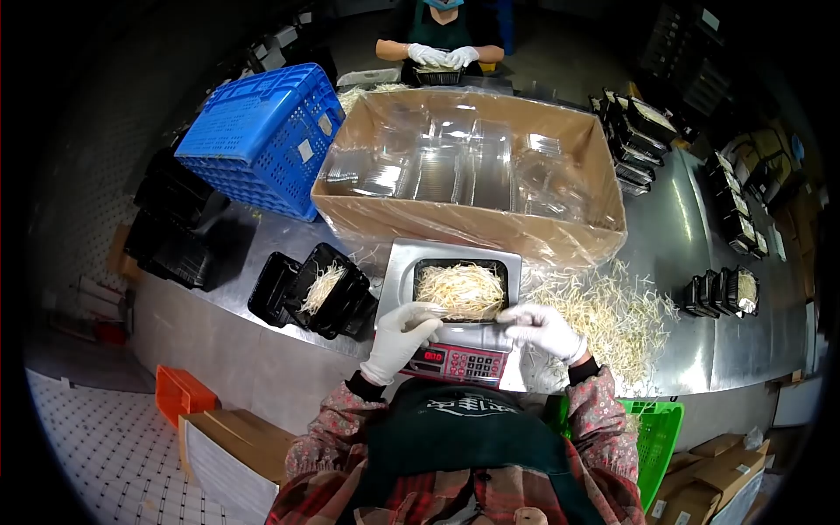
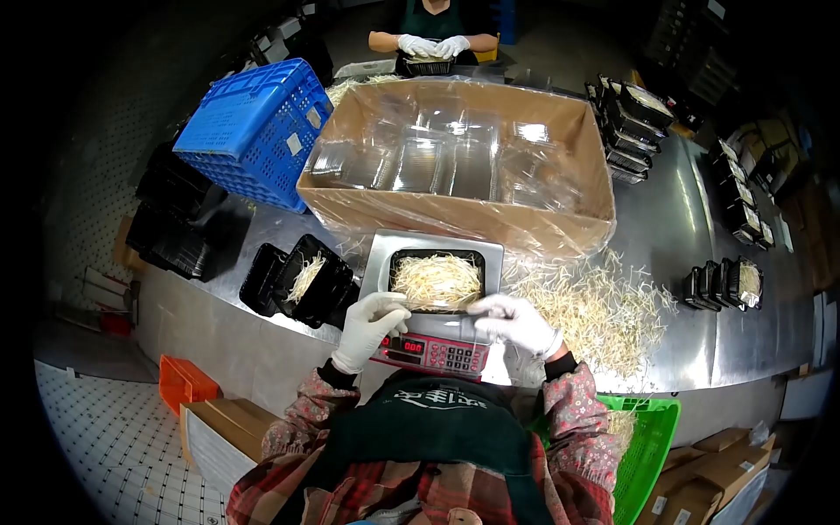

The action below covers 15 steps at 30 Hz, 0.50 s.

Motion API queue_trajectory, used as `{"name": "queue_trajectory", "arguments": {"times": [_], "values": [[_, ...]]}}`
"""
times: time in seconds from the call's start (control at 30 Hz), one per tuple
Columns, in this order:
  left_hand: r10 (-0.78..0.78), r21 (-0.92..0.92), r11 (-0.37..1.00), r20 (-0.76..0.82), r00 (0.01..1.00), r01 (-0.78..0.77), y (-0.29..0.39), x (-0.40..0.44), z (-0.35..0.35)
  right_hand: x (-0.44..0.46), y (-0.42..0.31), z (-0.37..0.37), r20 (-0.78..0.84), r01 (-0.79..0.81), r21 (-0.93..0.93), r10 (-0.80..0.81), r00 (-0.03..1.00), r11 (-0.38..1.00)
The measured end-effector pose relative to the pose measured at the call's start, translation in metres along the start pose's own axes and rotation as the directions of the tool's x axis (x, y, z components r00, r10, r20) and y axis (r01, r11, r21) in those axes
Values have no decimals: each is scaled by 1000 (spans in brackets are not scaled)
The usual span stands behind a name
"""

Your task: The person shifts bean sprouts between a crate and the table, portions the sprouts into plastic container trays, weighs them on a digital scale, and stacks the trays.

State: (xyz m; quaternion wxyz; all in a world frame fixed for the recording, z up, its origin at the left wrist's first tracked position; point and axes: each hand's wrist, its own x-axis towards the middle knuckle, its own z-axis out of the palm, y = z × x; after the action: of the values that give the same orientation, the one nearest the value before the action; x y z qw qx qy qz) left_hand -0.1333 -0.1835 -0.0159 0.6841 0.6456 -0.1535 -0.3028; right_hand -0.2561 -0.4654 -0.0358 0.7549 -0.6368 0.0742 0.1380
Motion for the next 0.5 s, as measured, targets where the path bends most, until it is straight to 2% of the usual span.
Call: {"name": "queue_trajectory", "arguments": {"times": [0.07,0.13,0.17,0.2,0.23,0.27,0.3,0.37,0.47,0.5], "values": [[-37,70,997,-25,999,39,-1,10,4,10,1,0,-226,160,-70,-172,959,985],[-13,182,983,-88,996,29,-12,32,2,34,14,-7,-405,171,-132,-210,890,976],[160,283,952,-149,976,-113,-21,47,1,46,14,-8,-414,226,-465,-436,799,856],[243,432,889,-165,956,-152,-16,61,-2,59,14,-10,-412,227,-466,-437,800,855],[464,615,736,-154,872,-283,-17,79,-8,72,14,-13,-392,149,-673,-520,759,725],[657,768,526,-93,748,-366,-25,94,-16,84,13,-14,-348,53,-834,-598,722,549],[659,770,524,-95,746,-364,-35,100,-22,92,12,-14,-324,-27,-887,-580,748,461],[494,863,476,-100,863,-172,-56,113,-36,102,12,-12,-317,-73,-910,-572,757,407],[322,694,711,-171,931,-119,-72,121,-42,110,24,-16,-355,-85,-885,-547,758,457],[310,638,756,-155,938,-145,-75,124,-44,111,26,-18,-395,-83,-836,-489,778,543]]}}
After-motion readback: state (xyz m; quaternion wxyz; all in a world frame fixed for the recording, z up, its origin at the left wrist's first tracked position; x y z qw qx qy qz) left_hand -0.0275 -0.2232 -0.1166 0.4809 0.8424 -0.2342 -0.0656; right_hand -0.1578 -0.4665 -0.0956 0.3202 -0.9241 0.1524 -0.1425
